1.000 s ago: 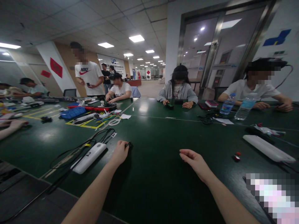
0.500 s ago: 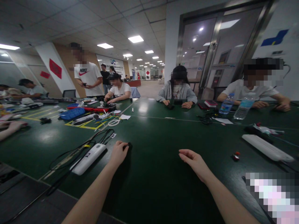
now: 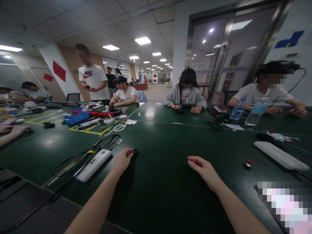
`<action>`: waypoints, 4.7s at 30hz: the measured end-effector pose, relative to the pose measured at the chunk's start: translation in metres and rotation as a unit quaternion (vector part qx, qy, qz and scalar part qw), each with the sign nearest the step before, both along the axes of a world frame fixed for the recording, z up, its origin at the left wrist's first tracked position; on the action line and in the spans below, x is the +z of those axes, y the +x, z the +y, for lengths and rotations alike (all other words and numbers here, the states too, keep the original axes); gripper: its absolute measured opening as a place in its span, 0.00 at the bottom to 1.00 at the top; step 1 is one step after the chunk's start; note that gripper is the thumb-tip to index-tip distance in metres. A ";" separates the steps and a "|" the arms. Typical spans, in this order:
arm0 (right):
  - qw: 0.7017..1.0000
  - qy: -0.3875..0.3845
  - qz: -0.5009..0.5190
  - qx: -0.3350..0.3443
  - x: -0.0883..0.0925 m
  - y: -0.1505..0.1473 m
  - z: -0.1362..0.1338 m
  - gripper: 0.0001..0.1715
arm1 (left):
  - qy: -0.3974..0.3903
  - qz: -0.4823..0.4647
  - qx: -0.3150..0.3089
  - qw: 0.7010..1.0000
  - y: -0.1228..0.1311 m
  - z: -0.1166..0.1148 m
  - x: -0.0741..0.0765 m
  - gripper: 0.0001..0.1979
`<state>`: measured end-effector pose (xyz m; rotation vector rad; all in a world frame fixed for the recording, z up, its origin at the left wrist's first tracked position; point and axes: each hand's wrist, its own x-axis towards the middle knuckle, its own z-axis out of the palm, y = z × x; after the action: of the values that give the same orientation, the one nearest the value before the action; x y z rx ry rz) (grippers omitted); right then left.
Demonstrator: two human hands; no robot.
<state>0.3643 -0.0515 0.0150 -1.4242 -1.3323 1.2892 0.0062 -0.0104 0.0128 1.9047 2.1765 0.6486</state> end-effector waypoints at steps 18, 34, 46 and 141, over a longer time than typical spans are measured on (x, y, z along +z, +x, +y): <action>1.000 0.002 0.013 -0.002 -0.001 0.000 0.001 0.18 | 0.001 -0.039 0.025 0.999 0.003 0.002 -0.001 0.12; 1.000 0.000 0.002 -0.003 -0.003 0.001 0.002 0.18 | 0.002 -0.103 0.019 0.994 0.007 0.002 -0.003 0.10; 1.000 -0.005 -0.005 -0.003 0.002 -0.001 0.000 0.19 | 0.051 -0.080 0.007 0.995 0.001 0.002 -0.004 0.11; 1.000 0.003 0.000 0.007 -0.006 0.003 0.003 0.19 | -0.009 0.071 -0.107 0.992 0.010 -0.018 0.003 0.09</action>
<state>0.3670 -0.0484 0.0093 -1.4124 -1.3466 1.2924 0.0162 -0.0287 0.0155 2.1953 2.0076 0.4666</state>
